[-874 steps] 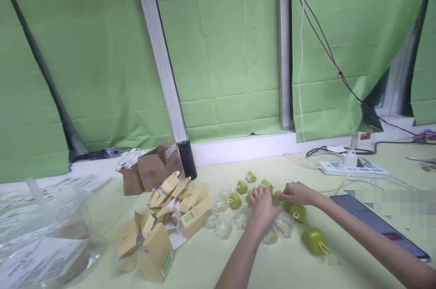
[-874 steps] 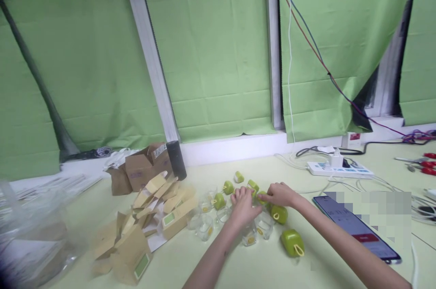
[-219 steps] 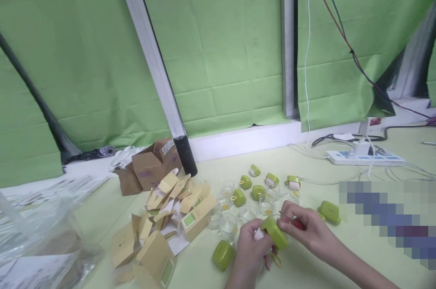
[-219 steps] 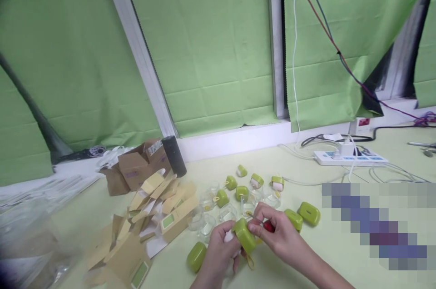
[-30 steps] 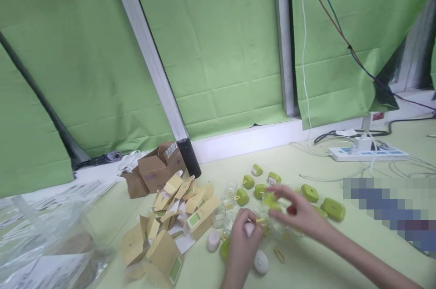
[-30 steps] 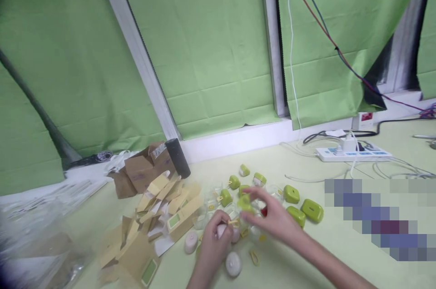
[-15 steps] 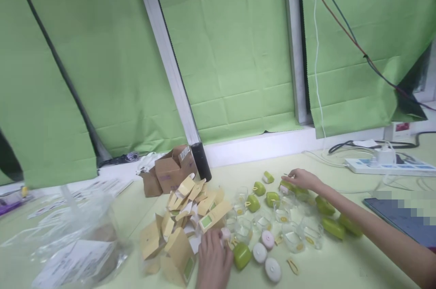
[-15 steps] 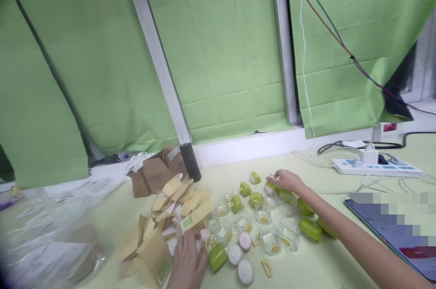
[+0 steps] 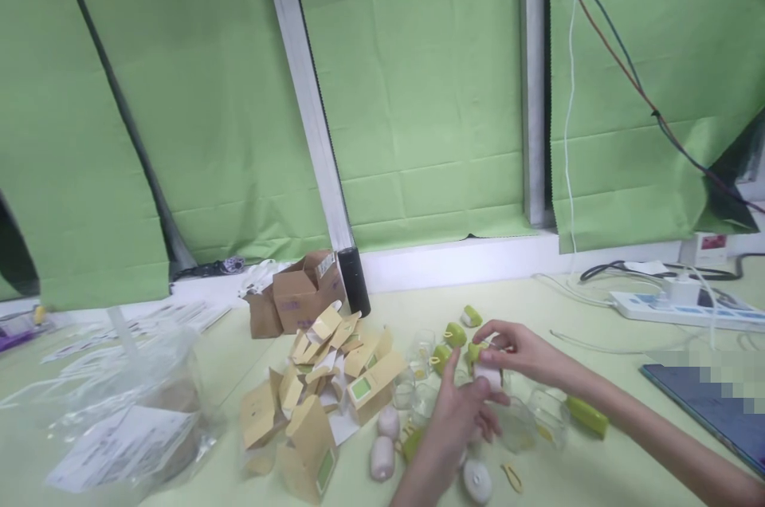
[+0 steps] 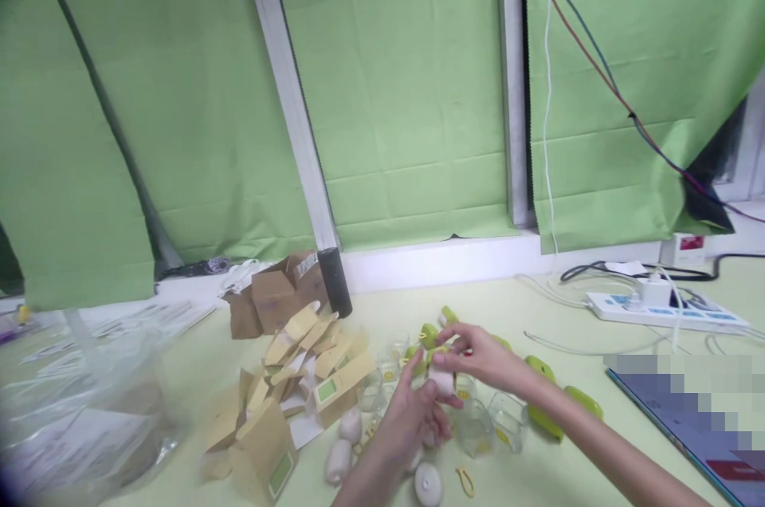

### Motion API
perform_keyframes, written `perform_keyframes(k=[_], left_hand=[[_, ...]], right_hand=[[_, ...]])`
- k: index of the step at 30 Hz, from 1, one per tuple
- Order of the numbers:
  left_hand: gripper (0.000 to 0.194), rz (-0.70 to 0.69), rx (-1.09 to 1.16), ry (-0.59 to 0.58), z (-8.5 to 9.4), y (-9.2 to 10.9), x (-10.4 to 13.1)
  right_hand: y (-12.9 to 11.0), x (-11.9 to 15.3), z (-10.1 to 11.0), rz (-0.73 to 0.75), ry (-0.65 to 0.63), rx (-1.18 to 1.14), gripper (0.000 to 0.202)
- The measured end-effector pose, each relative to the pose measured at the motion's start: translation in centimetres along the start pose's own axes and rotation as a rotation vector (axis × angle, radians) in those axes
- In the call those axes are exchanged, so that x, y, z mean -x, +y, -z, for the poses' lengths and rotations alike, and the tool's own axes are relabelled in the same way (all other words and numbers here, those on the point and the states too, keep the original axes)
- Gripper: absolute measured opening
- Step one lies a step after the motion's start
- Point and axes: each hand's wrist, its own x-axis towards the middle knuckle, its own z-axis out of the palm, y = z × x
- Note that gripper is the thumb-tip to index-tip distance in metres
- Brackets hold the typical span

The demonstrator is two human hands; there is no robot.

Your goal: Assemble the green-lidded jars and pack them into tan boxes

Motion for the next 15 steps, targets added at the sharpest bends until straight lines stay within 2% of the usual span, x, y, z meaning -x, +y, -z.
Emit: perform_keyframes(k=[2,5,7,11,15], left_hand=[[0.09,-0.001,0.257,-0.014,-1.0,0.0,-0.4],[0.073,-0.01,0.454,0.084,-1.2,-0.4,0.0],[0.064,0.001,0.507,0.116,-0.9,-0.8,0.5],[0.051,0.009,0.52,0.085,-0.8,-1.7,1.0],[0.042,0.018,0.486,0.063,-1.1,-2.0,1.3]], right_hand=[[-1.1,2.0,-0.8,0.025,0.094,-0.046,0.036],[-1.3,4.1,-2.1,-0.002,0.201,-0.012,0.032],[-0.8,5.1,-3.4,-0.003,0.146,0.028,0.033],[-0.4,6.4,-5.9,0.006,0.053,0.049,0.032],[-0.6,7.0,-6.5,0.015,0.06,0.04,0.031]])
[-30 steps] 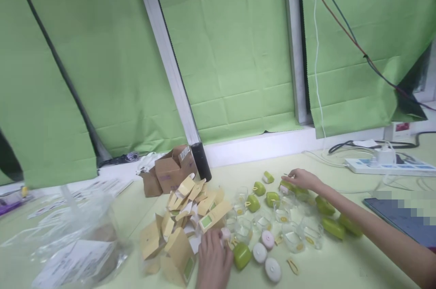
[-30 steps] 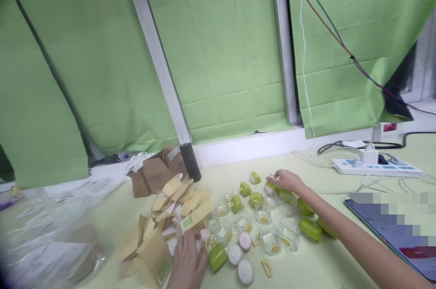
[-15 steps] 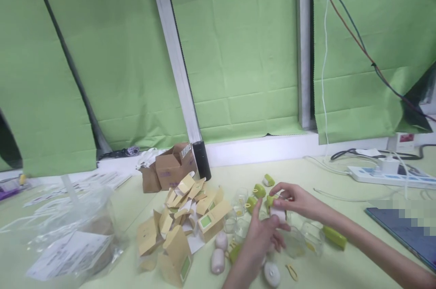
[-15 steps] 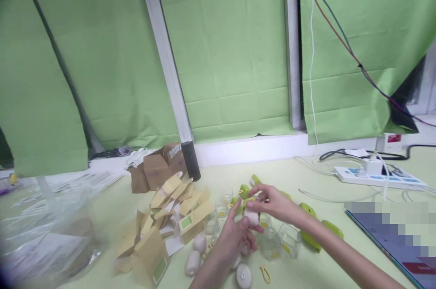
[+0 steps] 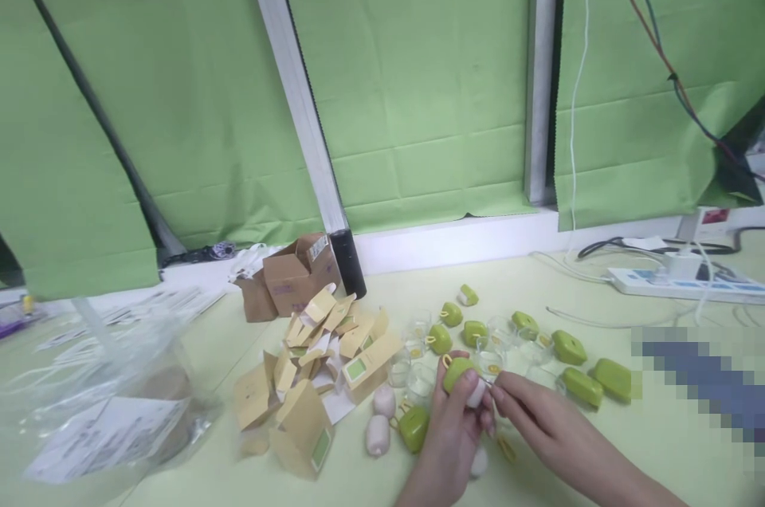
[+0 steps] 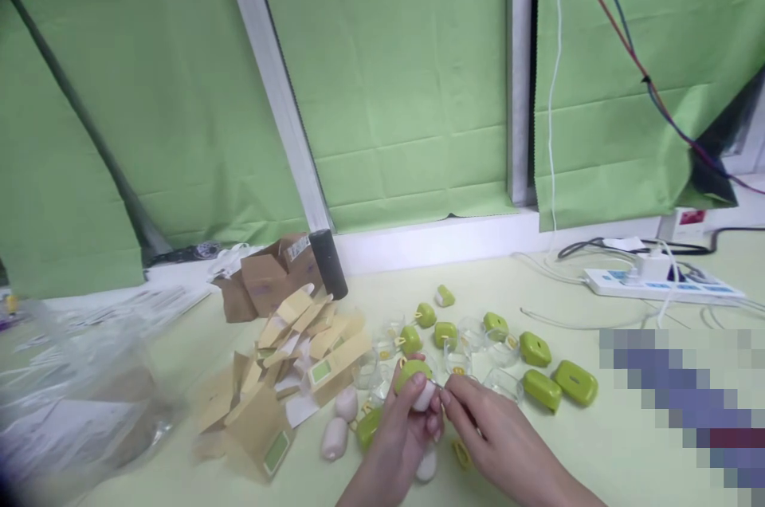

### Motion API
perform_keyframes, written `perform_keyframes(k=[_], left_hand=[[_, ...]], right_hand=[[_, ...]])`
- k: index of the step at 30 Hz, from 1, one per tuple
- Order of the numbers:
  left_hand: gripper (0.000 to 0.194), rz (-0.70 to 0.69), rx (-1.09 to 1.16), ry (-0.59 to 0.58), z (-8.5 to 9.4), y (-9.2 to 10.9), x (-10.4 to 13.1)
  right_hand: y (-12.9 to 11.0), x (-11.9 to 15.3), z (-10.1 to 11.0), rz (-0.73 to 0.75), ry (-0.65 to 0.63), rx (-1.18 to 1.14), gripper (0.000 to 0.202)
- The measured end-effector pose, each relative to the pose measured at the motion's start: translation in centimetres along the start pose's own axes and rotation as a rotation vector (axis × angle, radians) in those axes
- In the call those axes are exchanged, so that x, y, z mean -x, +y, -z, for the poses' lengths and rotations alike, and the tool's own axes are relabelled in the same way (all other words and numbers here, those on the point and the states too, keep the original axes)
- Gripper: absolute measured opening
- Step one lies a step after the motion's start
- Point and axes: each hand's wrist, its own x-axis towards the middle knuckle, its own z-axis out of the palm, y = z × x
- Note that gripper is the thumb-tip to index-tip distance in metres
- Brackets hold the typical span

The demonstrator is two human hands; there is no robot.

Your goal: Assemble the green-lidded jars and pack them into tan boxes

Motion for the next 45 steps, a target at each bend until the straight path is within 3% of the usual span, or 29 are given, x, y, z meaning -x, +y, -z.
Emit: perform_keyframes(k=[3,7,13,18,24,27,29,33,35,37,39,42,45], left_hand=[[0.041,-0.005,-0.008,-0.014,-0.1,-0.1,0.2],[0.041,-0.001,-0.013,0.009,-0.2,-0.4,0.3],[0.044,0.033,-0.012,0.039,-0.2,-1.0,0.2],[0.046,0.045,-0.039,0.089,-0.4,-1.2,0.1],[0.042,0.045,-0.096,0.042,-0.8,-0.5,0.4],[0.044,0.059,-0.156,-0.029,-0.9,0.8,0.7],[0.051,0.044,-0.212,-0.08,-0.8,1.8,0.8],[0.064,-0.017,-0.411,-0.042,-0.7,2.5,1.0],[0.073,0.009,-0.559,-0.046,-0.7,2.1,1.2],[0.085,0.04,-0.691,-0.078,-0.6,1.5,1.4],[0.091,0.035,-0.759,-0.107,-0.3,1.1,1.6],[0.09,0.044,-0.724,-0.194,0.0,1.0,1.8],[0.087,0.147,-0.656,-0.313,0.0,1.5,1.8]], right_hand=[[0.2,0.0,0.2,-0.014,0.009,-0.04,0.033],[0.3,-0.3,-0.3,-0.048,-0.027,-0.344,0.041],[-0.8,0.0,-1.4,-0.298,-0.019,-0.8,0.047],[-1.0,0.5,-1.9,-0.334,0.043,-0.901,0.047],[-0.9,0.8,-2.5,-0.375,0.016,-1.02,0.046],[-0.9,0.6,-1.8,-0.324,-0.061,-0.95,0.048],[-0.6,0.3,-0.6,-0.251,-0.108,-0.774,0.047],[0.0,-0.2,2.0,-0.132,0.109,-0.331,0.03],[-0.2,-0.2,2.6,-0.072,0.12,-0.207,0.037],[-0.6,0.0,2.6,-0.003,0.004,-0.142,0.05],[-0.9,0.2,2.3,0.036,-0.075,-0.106,0.049],[-0.6,0.0,1.9,0.059,-0.074,-0.098,0.033],[0.1,-0.7,2.1,0.067,-0.077,-0.21,0.009]])
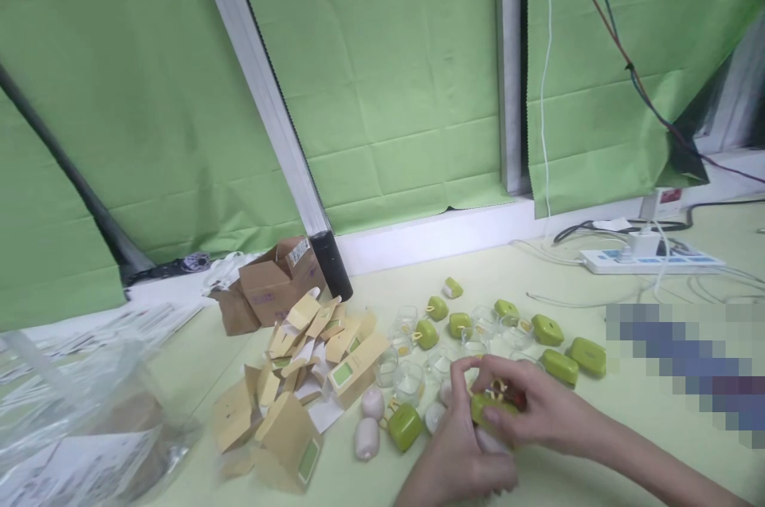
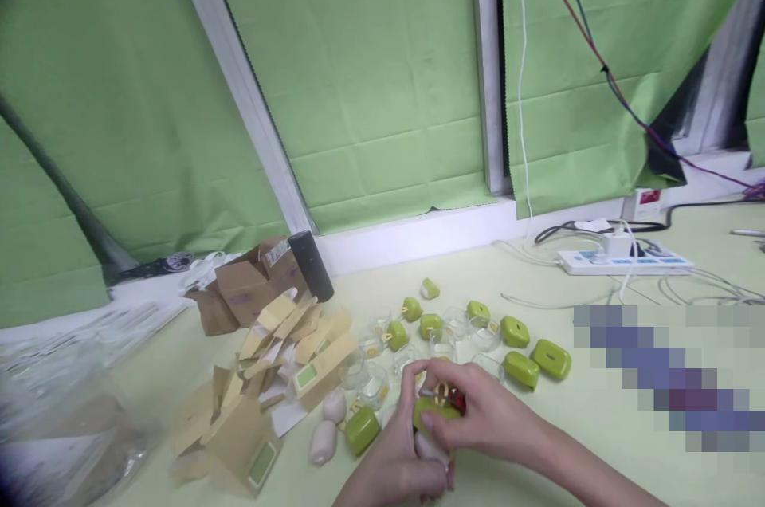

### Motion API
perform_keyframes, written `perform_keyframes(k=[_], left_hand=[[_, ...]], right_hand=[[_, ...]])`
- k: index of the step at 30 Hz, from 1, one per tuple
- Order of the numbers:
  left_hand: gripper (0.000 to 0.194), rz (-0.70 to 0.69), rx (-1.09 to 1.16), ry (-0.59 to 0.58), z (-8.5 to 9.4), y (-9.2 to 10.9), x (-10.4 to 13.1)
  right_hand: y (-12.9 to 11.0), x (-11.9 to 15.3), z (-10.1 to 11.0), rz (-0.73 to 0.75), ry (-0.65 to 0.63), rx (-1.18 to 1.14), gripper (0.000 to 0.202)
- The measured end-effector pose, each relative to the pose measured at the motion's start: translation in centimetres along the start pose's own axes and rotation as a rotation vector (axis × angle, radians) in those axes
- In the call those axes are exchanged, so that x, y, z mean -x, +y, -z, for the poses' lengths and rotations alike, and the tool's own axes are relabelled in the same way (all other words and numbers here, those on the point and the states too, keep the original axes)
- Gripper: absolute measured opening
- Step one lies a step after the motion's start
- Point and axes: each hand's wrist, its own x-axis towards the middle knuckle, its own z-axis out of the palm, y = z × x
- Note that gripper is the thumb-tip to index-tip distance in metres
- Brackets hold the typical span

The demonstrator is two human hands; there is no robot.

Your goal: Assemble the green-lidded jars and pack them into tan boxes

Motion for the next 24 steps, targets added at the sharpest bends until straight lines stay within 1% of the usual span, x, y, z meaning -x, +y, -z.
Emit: perform_keyframes(k=[2,3,4,6,7,9,10,11,13,14,16,18,20,21,24], left_hand=[[0.086,0.043,0.035,-0.079,0.1,0.5,0.0],[0.086,0.05,0.063,-0.099,0.1,0.7,-0.1],[0.088,0.043,0.102,-0.1,0.1,0.9,-0.2],[0.088,-0.007,0.217,-0.055,0.0,1.1,-0.5],[0.083,-0.036,0.273,-0.015,0.0,1.0,-0.8],[0.059,-0.079,0.304,0.117,-0.1,0.8,-1.3],[0.046,-0.086,0.265,0.199,-0.1,0.7,-1.5],[0.037,-0.085,0.205,0.283,-0.2,0.6,-1.8],[0.031,-0.069,0.094,0.406,-0.3,0.3,-2.2],[0.03,-0.059,0.072,0.436,-0.3,0.2,-2.4],[0.028,-0.077,0.07,0.463,-0.3,0.1,-2.6],[0.022,-0.157,0.036,0.482,-0.2,0.0,-2.6],[0.013,-0.248,-0.046,0.506,0.0,-0.2,-2.6],[0.01,-0.279,-0.09,0.516,0.1,-0.2,-2.5],[0.007,-0.321,-0.176,0.519,0.4,-0.7,-2.5]], right_hand=[[0.3,-0.5,0.5,-0.028,-0.042,-0.143,0.023],[0.3,-0.6,0.7,-0.051,-0.048,-0.199,0.028],[0.3,-0.7,0.9,-0.077,-0.025,-0.234,0.031],[0.2,-0.8,1.1,-0.116,0.095,-0.238,0.033],[0.2,-0.7,1.1,-0.119,0.169,-0.223,0.035],[0.3,-0.6,0.7,-0.11,0.286,-0.202,0.038],[0.4,-0.5,0.5,-0.109,0.315,-0.199,0.039],[0.5,-0.4,0.2,-0.114,0.33,-0.202,0.041],[0.8,-0.3,-0.4,-0.12,0.337,-0.215,0.042],[0.8,-0.3,-0.7,-0.106,0.332,-0.215,0.041],[0.9,-0.2,-1.0,-0.068,0.35,-0.193,0.038],[0.8,-0.1,-1.0,-0.075,0.395,-0.157,0.035],[0.9,0.0,-1.0,-0.085,0.432,-0.131,0.031],[1.0,0.0,-1.0,-0.058,0.442,-0.122,0.03],[1.4,0.1,-1.1,0.088,0.458,-0.077,0.031]])
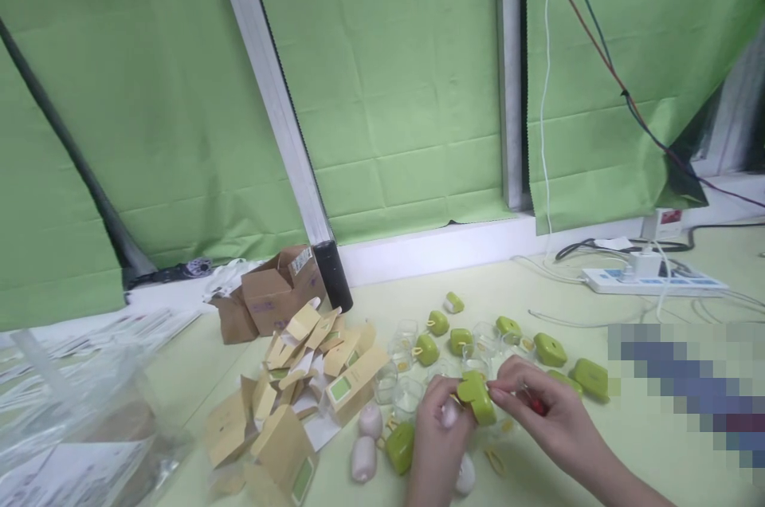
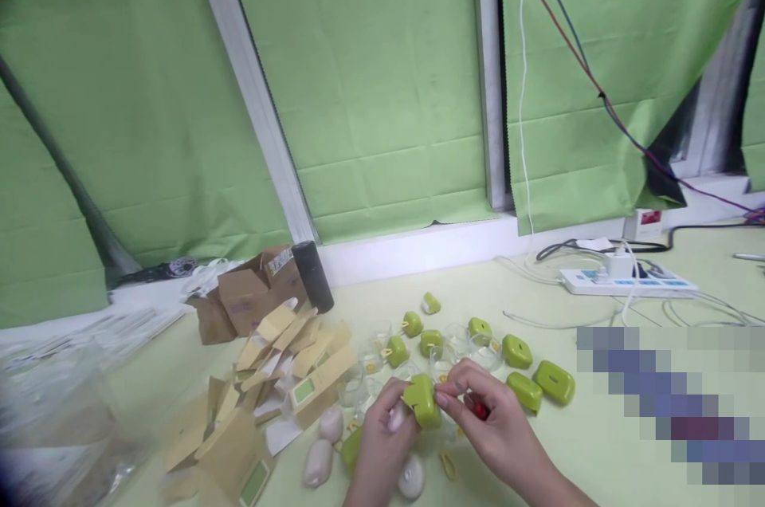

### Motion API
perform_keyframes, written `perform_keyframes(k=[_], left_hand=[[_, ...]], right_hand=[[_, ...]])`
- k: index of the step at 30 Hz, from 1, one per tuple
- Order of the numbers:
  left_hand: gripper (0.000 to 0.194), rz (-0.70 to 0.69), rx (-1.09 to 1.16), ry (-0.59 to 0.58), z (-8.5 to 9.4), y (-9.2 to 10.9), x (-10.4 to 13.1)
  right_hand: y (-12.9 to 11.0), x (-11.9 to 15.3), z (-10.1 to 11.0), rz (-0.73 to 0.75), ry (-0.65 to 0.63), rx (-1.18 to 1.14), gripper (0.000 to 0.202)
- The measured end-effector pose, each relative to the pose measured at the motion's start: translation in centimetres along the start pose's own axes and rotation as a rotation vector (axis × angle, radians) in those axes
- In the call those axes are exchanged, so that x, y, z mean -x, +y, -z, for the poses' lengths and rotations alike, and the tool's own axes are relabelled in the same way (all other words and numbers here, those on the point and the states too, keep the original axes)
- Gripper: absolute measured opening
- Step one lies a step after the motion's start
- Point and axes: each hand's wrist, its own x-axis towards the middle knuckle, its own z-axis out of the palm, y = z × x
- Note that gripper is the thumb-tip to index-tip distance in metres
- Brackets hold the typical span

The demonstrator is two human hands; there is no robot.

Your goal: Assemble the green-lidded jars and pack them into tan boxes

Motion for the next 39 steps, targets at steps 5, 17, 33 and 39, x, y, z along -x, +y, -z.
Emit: perform_keyframes(k=[5,17,33,39], left_hand=[[0.009,0.054,0.036,-0.071,0.4,-0.7,0.2],[0.007,0.18,-0.11,-0.127,2.2,0.8,0.2],[0.029,0.048,-1.14,0.325,13.0,-4.0,3.7],[0.027,-0.235,-1.034,0.475,10.0,-2.3,3.1]], right_hand=[[0.4,0.1,0.0,0.007,-0.045,0.031,0.033],[0.8,-3.3,0.5,-0.195,-0.195,0.289,0.037],[6.4,-14.3,-0.8,-0.261,-0.509,0.78,0.027],[5.5,-14.1,-0.9,-0.273,-0.485,0.631,0.025]])
